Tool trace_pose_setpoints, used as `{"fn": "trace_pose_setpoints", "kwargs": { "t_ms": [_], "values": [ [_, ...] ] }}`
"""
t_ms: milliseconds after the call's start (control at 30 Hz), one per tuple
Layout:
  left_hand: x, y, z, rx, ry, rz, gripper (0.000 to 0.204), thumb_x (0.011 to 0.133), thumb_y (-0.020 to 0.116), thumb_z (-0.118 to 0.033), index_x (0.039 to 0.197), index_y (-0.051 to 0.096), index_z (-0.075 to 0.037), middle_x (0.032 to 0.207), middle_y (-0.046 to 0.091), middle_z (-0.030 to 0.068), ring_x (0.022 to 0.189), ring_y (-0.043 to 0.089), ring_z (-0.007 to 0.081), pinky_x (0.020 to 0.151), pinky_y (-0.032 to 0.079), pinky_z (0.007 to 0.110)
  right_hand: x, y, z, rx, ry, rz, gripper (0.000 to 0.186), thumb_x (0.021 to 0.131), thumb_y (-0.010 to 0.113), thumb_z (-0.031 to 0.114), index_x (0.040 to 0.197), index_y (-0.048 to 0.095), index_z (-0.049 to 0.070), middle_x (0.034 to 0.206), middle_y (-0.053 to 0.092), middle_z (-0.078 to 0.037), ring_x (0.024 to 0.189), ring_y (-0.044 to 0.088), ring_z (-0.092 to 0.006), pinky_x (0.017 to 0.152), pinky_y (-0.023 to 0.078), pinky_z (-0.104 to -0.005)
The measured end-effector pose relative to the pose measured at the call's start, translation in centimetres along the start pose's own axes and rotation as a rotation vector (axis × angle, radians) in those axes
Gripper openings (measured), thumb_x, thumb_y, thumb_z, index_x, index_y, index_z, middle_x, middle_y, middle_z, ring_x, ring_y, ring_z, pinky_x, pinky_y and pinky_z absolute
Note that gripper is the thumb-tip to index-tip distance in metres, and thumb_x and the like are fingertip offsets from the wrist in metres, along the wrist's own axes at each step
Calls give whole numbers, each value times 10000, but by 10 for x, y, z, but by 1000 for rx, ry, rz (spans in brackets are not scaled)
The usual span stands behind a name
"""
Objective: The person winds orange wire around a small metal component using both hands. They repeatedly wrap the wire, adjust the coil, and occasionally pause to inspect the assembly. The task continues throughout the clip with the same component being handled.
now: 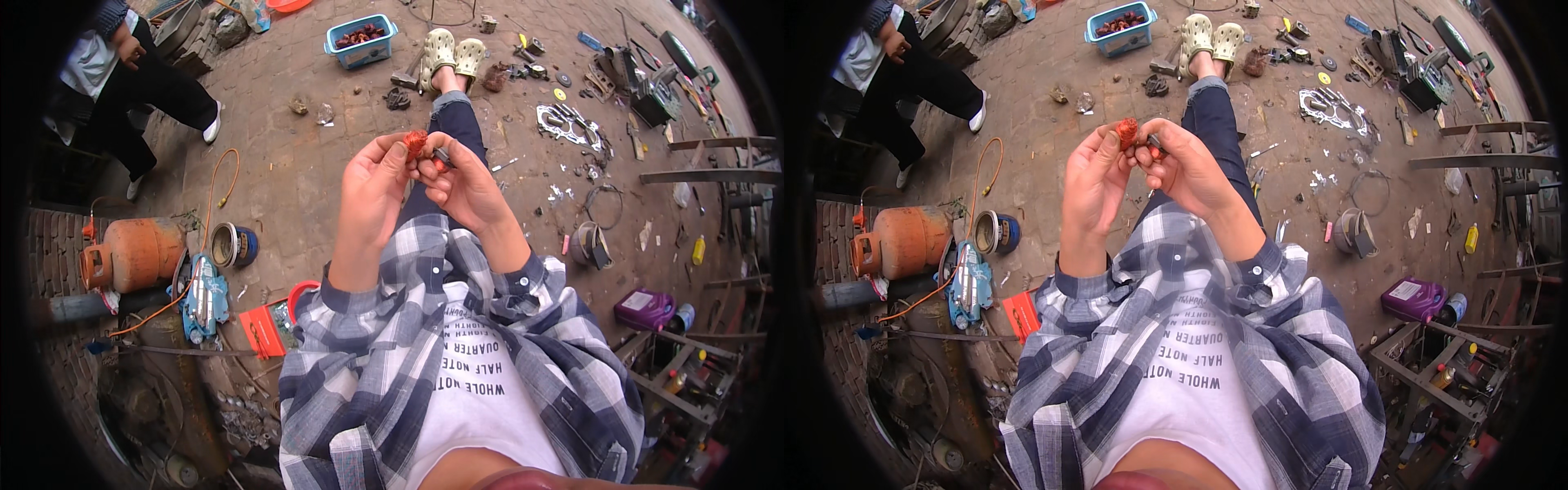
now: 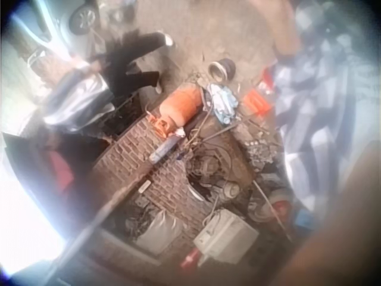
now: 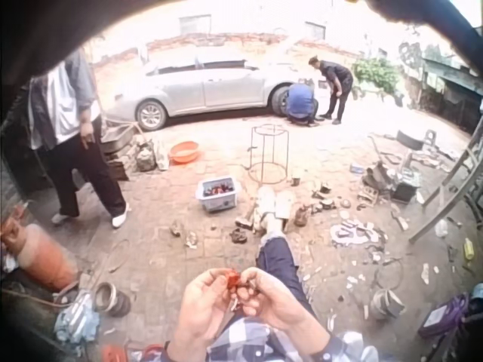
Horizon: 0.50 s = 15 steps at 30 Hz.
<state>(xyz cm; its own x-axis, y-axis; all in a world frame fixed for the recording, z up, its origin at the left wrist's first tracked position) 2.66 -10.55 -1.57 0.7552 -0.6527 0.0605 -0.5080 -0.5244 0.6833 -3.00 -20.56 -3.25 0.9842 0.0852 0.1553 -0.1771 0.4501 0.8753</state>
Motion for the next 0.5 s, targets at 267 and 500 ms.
{"fn": "trace_pose_setpoints", "kwargs": {
  "t_ms": [267,500],
  "values": [
    [-2,-5,-6,63,45,-88,232,914,574,-139,1059,562,42,935,625,84,790,542,115,716,448,239,-1,6,5,-169,9,-135,209,845,550,81,1045,492,56,983,518,-49,744,510,-105,608,475,-227],
    [1,-9,-10,-79,5,-78,269,917,580,-224,1038,565,16,915,586,68,781,517,124,705,430,238,-7,0,3,-206,-10,-63,386,801,530,46,1180,474,-3,1034,519,-57,750,517,-116,636,502,-233]
  ]
}}
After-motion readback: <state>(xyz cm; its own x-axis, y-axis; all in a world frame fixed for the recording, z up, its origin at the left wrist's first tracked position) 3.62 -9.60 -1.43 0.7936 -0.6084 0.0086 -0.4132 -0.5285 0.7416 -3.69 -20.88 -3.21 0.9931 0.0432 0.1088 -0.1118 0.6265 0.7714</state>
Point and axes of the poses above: each hand's wrist, its own x-axis towards the middle knuckle, its own y-axis out of the palm, z = x × y, the point moved 5 cm from there along x, towards the middle knuckle
